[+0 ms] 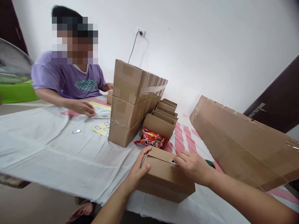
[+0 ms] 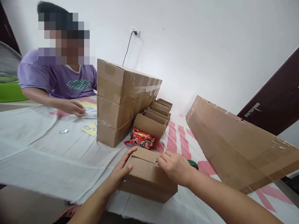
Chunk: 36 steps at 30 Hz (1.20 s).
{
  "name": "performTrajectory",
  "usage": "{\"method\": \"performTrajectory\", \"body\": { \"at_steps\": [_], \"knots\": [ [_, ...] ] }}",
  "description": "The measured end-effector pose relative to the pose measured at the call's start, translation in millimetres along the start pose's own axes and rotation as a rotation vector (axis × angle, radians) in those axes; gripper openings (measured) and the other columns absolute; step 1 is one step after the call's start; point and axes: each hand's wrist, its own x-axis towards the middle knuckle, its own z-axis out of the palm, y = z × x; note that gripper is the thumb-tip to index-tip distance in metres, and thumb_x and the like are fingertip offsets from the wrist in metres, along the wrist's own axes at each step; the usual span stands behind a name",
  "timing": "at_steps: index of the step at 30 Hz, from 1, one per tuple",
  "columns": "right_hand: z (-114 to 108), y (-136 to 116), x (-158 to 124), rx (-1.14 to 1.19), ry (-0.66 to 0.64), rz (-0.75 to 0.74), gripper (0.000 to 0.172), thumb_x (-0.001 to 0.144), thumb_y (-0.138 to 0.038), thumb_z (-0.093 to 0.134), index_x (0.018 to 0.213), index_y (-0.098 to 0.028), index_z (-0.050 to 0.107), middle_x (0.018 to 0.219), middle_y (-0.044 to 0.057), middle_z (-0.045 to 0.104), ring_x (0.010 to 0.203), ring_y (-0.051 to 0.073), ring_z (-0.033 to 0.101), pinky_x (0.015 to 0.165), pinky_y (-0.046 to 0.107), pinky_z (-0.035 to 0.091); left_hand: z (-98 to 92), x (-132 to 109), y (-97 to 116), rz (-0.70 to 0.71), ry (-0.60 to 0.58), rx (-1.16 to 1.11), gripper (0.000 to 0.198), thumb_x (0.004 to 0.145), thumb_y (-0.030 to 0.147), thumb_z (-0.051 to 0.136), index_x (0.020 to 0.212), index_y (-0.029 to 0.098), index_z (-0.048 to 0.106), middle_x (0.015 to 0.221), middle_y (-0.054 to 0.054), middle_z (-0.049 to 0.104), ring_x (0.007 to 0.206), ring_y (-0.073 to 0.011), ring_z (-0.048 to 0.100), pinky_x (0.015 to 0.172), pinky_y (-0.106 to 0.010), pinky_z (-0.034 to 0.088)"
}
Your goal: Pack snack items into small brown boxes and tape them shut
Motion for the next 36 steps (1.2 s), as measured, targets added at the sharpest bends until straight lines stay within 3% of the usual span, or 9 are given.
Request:
{"method": "performTrajectory", "body": {
  "at_steps": [8,17,28,32,36],
  "knots": [
    [3,-12,18,-0.032,-0.112,-0.056,0.02,0.091,-0.008,0.039,0.086,-0.016,0.057,0.079,0.007,0.062,0.066,0.019,0.049,0.054,0.032,0.036,-0.1,-1,-3,0.039,-0.003,0.042,0.063,0.084,0.051,0.054,0.138,0.023,0.04,0.148,-0.01,0.036,0.138,-0.0332,0.029,0.115,-0.047,0.018],
    [1,-5,8,-0.057,-0.151,-0.141,0.022,0.093,-0.01,0.038,0.09,-0.015,0.059,0.077,0.006,0.062,0.065,0.019,0.05,0.053,0.032,0.037,2.7,0,-3,0.031,-0.038,0.088,0.061,0.085,0.05,0.053,0.137,0.023,0.041,0.148,-0.011,0.036,0.136,-0.0341,0.032,0.114,-0.049,0.02],
    [-1,1,-18,-0.057,-0.228,-0.096,0.02,0.089,-0.006,0.041,0.083,-0.016,0.057,0.075,0.006,0.062,0.066,0.018,0.052,0.052,0.03,0.036,3.6,2,2,0.014,-0.044,0.097,0.06,0.084,0.053,0.051,0.135,0.022,0.042,0.145,-0.011,0.039,0.135,-0.0349,0.033,0.113,-0.049,0.021],
    [1,9,-45,0.006,-0.134,0.009,0.022,0.093,-0.008,0.038,0.093,-0.017,0.058,0.078,0.005,0.063,0.068,0.018,0.055,0.056,0.029,0.042,4.4,2,0,0.005,-0.045,0.071,0.062,0.084,0.054,0.05,0.137,0.023,0.038,0.147,-0.011,0.037,0.135,-0.0342,0.033,0.113,-0.048,0.02],
    [19,17,-85,0.12,0.092,0.263,0.022,0.096,-0.014,0.035,0.099,-0.019,0.057,0.078,0.004,0.064,0.071,0.016,0.06,0.062,0.027,0.048,4.4,2,-3,-0.007,-0.034,0.04,0.063,0.084,0.055,0.049,0.138,0.024,0.036,0.148,-0.01,0.036,0.135,-0.0337,0.033,0.113,-0.048,0.021]
  ]
}}
